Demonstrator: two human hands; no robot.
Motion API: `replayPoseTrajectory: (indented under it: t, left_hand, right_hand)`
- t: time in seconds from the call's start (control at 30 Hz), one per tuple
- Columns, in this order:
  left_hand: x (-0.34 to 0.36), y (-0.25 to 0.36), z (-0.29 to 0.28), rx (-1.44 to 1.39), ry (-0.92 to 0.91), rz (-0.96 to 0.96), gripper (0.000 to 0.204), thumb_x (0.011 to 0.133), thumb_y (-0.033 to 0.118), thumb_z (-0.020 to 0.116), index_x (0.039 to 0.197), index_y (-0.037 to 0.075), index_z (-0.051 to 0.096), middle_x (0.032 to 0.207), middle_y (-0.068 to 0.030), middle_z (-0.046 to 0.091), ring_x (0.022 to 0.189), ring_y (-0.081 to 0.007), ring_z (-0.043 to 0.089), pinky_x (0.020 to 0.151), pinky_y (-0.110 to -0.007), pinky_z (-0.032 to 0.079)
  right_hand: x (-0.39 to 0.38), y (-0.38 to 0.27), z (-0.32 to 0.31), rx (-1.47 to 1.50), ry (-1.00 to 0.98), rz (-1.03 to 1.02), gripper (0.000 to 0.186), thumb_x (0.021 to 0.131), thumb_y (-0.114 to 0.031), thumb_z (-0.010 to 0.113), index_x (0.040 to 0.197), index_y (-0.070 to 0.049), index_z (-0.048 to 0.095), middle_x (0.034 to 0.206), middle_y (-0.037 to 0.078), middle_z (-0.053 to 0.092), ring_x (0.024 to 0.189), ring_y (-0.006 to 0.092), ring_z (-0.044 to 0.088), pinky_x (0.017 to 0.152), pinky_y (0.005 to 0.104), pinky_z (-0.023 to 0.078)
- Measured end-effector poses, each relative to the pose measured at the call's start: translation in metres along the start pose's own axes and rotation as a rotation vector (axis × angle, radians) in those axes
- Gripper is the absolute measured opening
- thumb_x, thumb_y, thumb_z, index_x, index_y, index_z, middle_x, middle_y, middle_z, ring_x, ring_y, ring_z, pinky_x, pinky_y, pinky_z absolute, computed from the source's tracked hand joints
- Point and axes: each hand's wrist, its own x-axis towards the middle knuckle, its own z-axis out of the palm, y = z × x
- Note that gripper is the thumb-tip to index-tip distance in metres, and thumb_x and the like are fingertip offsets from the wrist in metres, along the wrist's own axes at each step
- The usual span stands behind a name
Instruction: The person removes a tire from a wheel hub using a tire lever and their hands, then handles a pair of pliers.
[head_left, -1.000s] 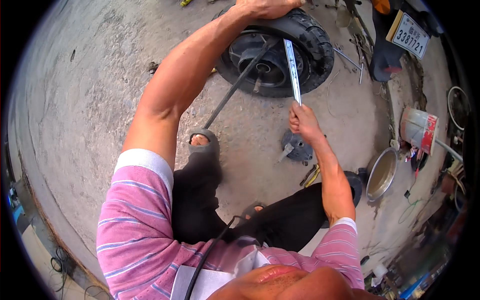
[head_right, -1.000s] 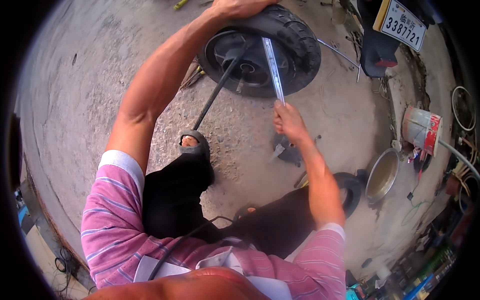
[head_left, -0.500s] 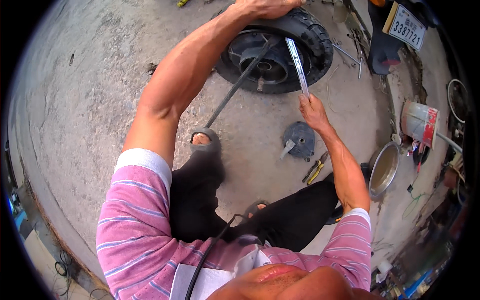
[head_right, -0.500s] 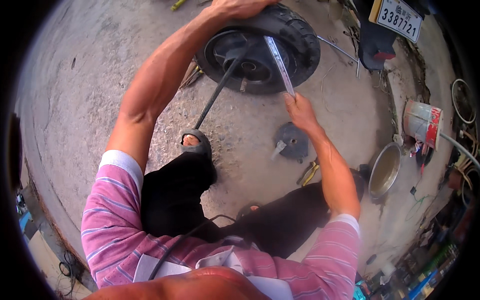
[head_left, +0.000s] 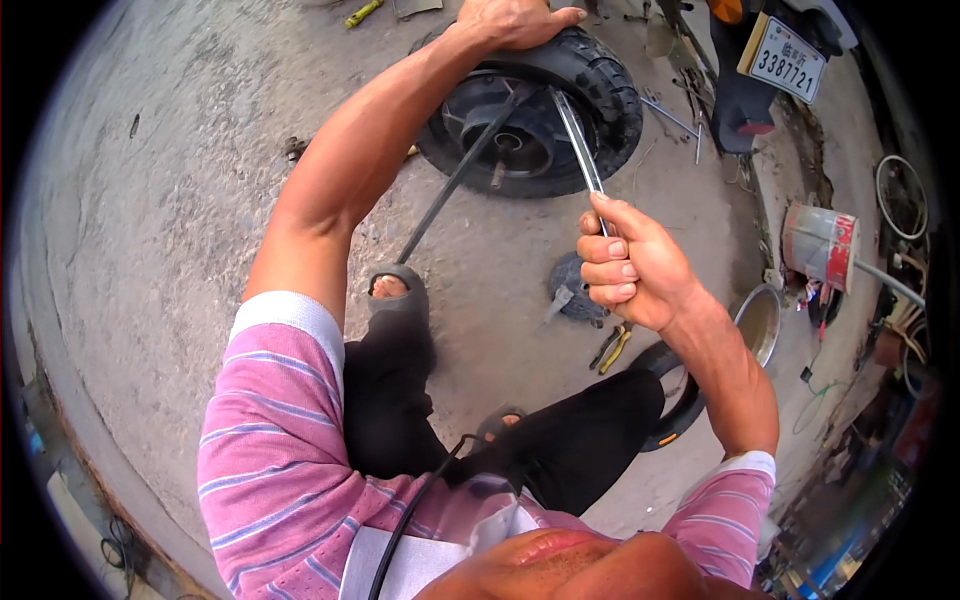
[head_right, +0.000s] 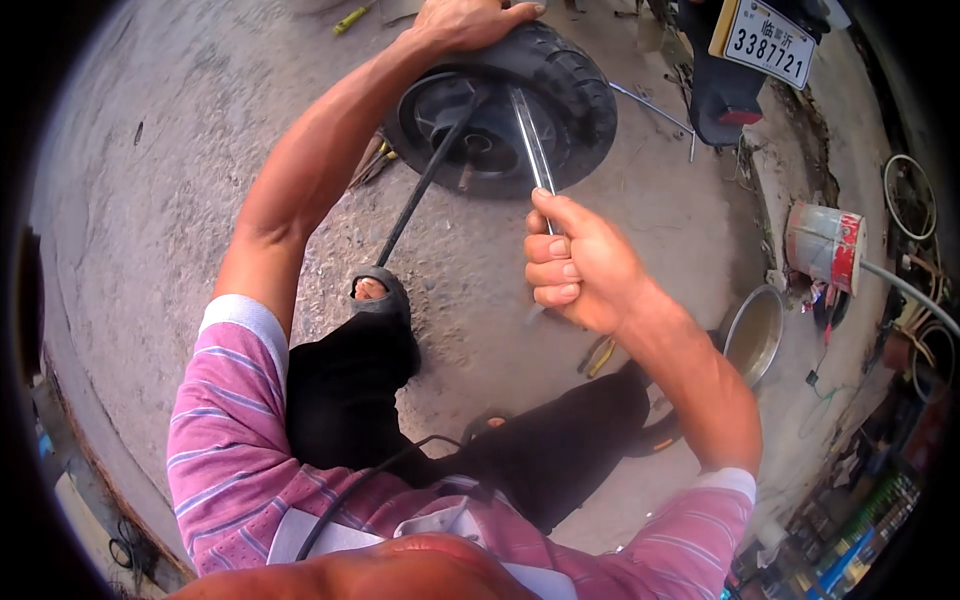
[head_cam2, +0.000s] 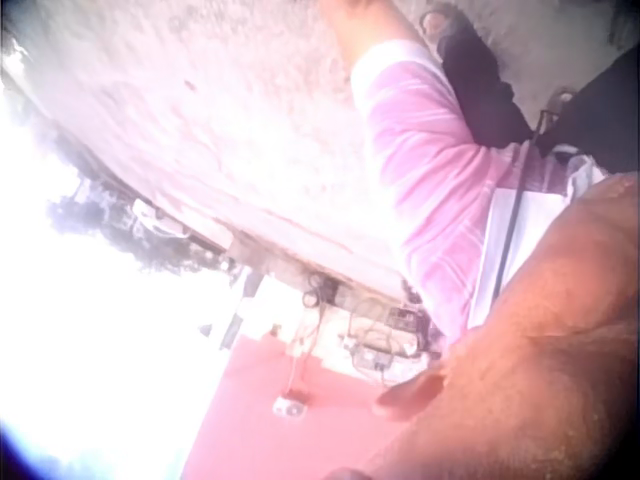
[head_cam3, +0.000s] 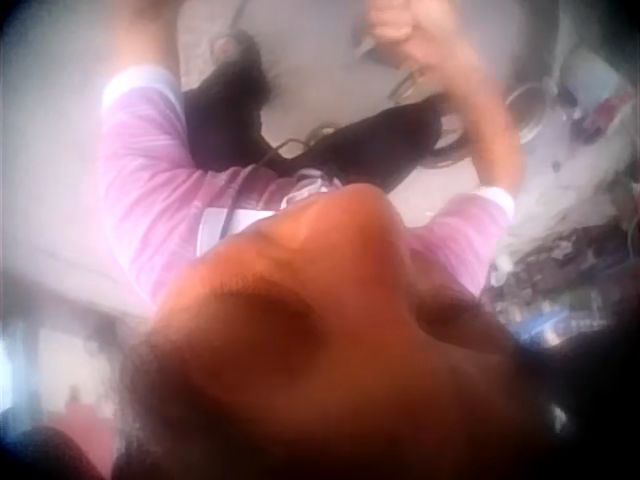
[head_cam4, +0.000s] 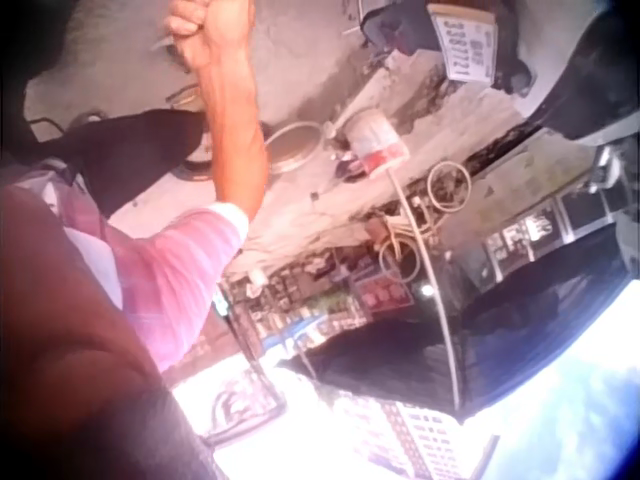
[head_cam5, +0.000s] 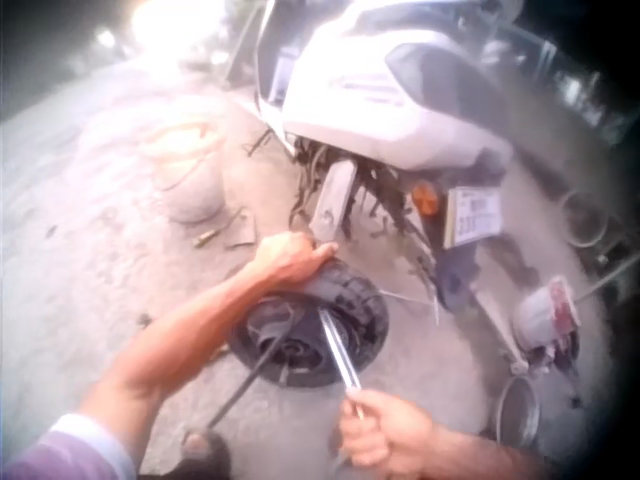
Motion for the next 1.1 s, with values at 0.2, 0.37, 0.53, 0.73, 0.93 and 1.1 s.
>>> replayPoseTrajectory:
  t: [0.2, 0.37, 0.53, 0.73, 0.93, 1.1]
  left_hand:
    - [0.004, -0.012, 0.001, 0.0, 0.019, 0.04, 0.071, 0.1, 0.062, 0.046, 0.101, -0.002, 0.078, 0.103, -0.0274, 0.074, 0.101, -0.0426, 0.072, 0.093, -0.049, 0.054]
    - [0.005, -0.013, 0.003, -0.029, 0.017, 0.033, 0.071, 0.099, 0.062, 0.046, 0.101, -0.003, 0.077, 0.103, -0.0275, 0.074, 0.102, -0.0429, 0.071, 0.093, -0.049, 0.054]
    - [0.003, -0.006, 0.001, -0.012, 0.023, 0.061, 0.071, 0.1, 0.061, 0.046, 0.1, -0.003, 0.077, 0.102, -0.0268, 0.074, 0.101, -0.0427, 0.072, 0.093, -0.048, 0.054]
    - [0.001, -0.001, 0.008, 0.0, 0.054, 0.058, 0.071, 0.099, 0.06, 0.047, 0.091, -0.004, 0.077, 0.096, -0.0271, 0.074, 0.096, -0.0431, 0.072, 0.089, -0.049, 0.055]
    - [-0.005, 0.008, 0.003, 0.004, 0.044, -0.051, 0.073, 0.099, 0.063, 0.047, 0.098, -0.002, 0.078, 0.102, -0.0259, 0.075, 0.102, -0.0407, 0.072, 0.092, -0.047, 0.055]
    - [-0.001, 0.012, 0.002, 0.0, 0.026, -0.062, 0.074, 0.099, 0.066, 0.047, 0.103, -0.001, 0.078, 0.107, -0.0251, 0.075, 0.106, -0.0399, 0.072, 0.094, -0.047, 0.054]
  right_hand:
    - [-0.023, -0.039, 0.026, -0.523, 0.209, -0.052, 0.03, 0.108, -0.038, 0.055, 0.107, -0.008, 0.058, 0.077, -0.005, 0.051, 0.053, 0.0042, 0.043, 0.045, 0.0233, 0.038]
    - [0.028, -0.007, -0.036, -0.553, 0.241, -0.087, 0.03, 0.106, -0.04, 0.059, 0.106, -0.01, 0.054, 0.08, -0.001, 0.054, 0.059, 0.007, 0.048, 0.05, 0.0248, 0.038]
    - [0.116, 0.003, -0.143, -1.444, 0.669, -0.84, 0.048, 0.103, -0.04, 0.062, 0.085, 0.004, 0.059, 0.069, 0.021, 0.06, 0.063, 0.033, 0.062, 0.06, 0.0469, 0.047]
    - [0.124, 0.002, -0.151, -1.422, 0.65, -0.919, 0.041, 0.104, -0.038, 0.061, 0.097, 0.003, 0.061, 0.073, 0.024, 0.064, 0.068, 0.0419, 0.065, 0.063, 0.0472, 0.048]
    - [0.108, 0.089, -0.03, -0.314, 0.354, -0.405, 0.039, 0.106, -0.048, 0.058, 0.089, -0.017, 0.043, 0.067, -0.008, 0.035, 0.05, 0.0046, 0.032, 0.043, 0.0252, 0.026]
    - [0.106, 0.092, 0.086, 0.51, -0.043, -0.35, 0.032, 0.109, -0.042, 0.05, 0.089, -0.018, 0.048, 0.059, -0.006, 0.032, 0.047, 0.0093, 0.03, 0.046, 0.0273, 0.028]
